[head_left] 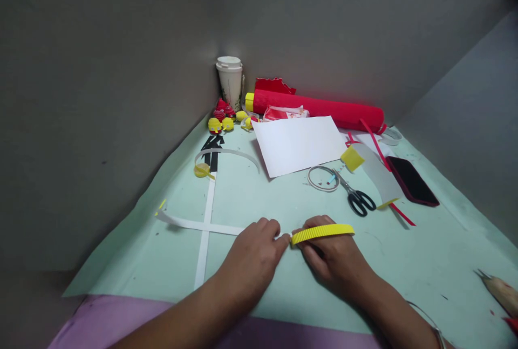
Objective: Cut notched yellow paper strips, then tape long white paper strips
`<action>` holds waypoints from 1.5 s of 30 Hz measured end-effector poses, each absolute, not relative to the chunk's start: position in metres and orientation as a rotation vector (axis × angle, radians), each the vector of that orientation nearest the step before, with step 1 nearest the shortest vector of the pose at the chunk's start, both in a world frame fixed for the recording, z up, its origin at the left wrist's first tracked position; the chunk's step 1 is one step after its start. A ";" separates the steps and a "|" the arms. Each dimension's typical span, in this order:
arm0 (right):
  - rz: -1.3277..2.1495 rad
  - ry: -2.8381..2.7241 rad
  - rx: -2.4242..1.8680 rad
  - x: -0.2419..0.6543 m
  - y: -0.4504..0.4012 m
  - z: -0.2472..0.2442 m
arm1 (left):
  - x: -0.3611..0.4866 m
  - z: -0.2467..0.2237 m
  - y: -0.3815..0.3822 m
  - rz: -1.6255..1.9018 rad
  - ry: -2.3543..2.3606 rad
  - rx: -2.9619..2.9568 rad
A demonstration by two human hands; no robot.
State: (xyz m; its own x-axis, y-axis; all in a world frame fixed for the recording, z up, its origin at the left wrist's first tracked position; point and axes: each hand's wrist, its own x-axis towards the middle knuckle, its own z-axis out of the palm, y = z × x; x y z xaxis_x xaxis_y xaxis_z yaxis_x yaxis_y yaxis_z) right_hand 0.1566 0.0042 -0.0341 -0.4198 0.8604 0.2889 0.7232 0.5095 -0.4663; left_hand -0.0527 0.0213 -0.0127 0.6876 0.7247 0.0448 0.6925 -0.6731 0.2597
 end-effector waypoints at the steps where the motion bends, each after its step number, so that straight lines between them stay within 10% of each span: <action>1: 0.389 -2.251 -1.296 0.157 0.004 -0.034 | -0.052 -0.012 0.021 0.186 1.134 2.701; 14: 1.346 -0.867 -1.350 0.168 0.015 -0.021 | -0.043 -0.015 0.007 -0.093 1.060 2.922; 24: 1.387 -0.335 -1.056 0.225 0.035 -0.007 | -0.043 -0.014 0.006 -0.038 1.082 2.878; 38: 1.372 -0.792 -1.296 0.197 0.028 -0.018 | -0.042 -0.016 0.006 -0.144 1.051 2.938; 45: 0.737 -1.865 -1.291 0.167 0.008 -0.018 | -0.040 -0.016 0.002 -0.063 1.064 2.978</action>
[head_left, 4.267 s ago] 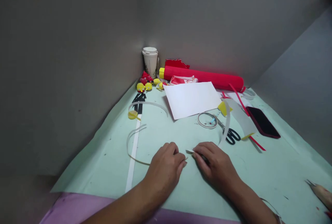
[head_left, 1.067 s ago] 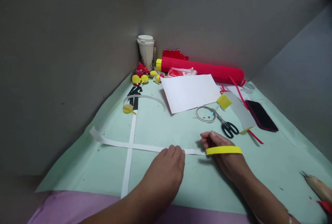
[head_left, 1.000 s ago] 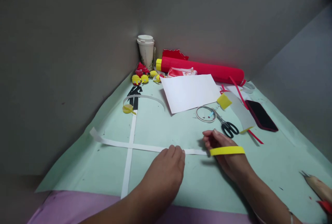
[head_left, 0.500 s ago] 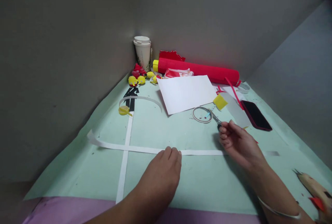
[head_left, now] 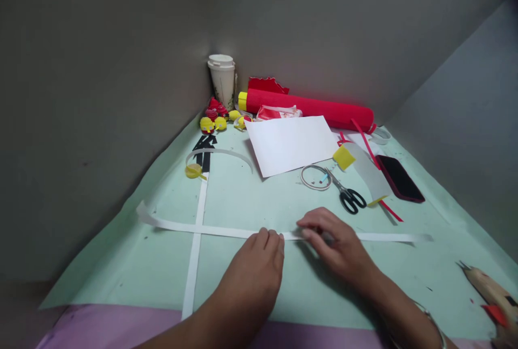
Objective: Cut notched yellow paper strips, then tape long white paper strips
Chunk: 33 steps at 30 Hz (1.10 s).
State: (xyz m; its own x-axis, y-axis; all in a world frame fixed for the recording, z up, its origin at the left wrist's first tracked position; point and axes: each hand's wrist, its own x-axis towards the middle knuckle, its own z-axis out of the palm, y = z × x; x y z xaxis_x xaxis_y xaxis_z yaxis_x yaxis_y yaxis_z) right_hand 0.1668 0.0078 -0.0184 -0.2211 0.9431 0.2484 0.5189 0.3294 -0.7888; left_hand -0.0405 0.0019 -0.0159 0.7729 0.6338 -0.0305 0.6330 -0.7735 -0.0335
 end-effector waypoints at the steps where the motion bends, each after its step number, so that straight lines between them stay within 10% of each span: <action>1: 0.653 -1.980 -1.241 0.162 0.006 -0.021 | -0.040 -0.016 0.002 0.057 -1.047 -2.935; 33: 0.324 -2.297 -1.229 0.151 0.000 -0.032 | -0.042 -0.027 -0.018 -0.163 -1.153 -2.748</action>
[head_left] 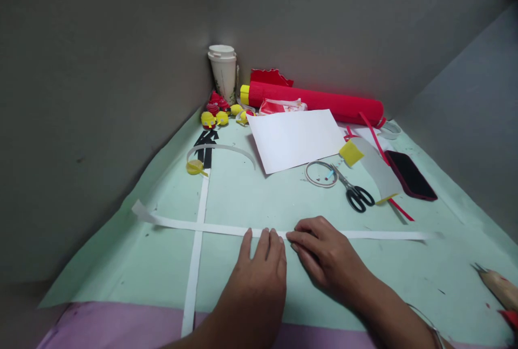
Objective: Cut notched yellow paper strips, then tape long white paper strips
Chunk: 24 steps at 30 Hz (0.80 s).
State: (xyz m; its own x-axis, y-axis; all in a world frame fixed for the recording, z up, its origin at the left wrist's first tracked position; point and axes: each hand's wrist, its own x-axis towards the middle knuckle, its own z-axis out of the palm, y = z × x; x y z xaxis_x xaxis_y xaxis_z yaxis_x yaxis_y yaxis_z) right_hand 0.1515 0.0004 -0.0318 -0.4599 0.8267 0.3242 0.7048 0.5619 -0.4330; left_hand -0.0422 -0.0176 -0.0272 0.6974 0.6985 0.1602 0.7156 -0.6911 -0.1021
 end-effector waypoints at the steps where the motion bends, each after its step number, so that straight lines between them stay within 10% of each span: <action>1: 0.321 -2.297 -1.235 0.152 0.000 -0.032 | -0.042 -0.027 -0.018 -0.168 -1.155 -2.745; 24: 0.300 -2.292 -1.241 0.151 -0.001 -0.034 | -0.041 -0.024 -0.016 -0.263 -1.134 -2.689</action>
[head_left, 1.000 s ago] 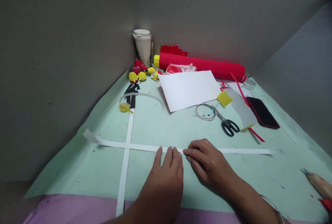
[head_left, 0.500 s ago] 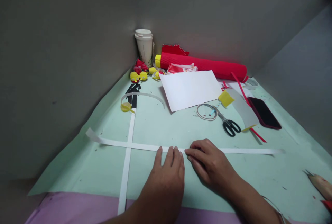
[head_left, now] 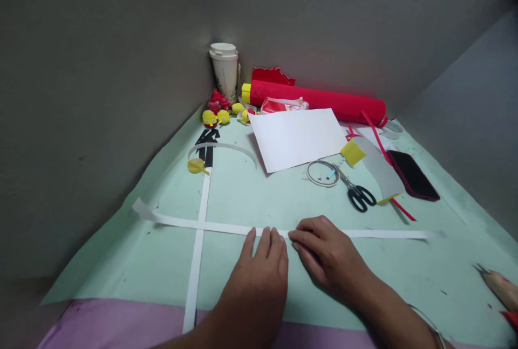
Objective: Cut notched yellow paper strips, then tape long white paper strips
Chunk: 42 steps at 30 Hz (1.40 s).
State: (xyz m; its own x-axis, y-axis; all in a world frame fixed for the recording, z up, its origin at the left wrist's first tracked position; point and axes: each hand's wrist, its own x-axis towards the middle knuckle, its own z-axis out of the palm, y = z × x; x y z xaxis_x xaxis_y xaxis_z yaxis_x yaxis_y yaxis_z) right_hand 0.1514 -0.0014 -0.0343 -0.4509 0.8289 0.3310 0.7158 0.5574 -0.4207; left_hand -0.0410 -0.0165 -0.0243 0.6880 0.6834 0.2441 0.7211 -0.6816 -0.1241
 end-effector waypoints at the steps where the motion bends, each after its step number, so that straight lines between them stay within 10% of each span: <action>1: 0.300 -2.296 -1.240 0.151 -0.001 -0.034 | -0.041 -0.024 -0.017 -0.268 -1.132 -2.686; 42: 0.288 -2.324 -1.250 0.152 -0.001 -0.033 | -0.041 -0.025 -0.014 -0.157 -1.106 -2.749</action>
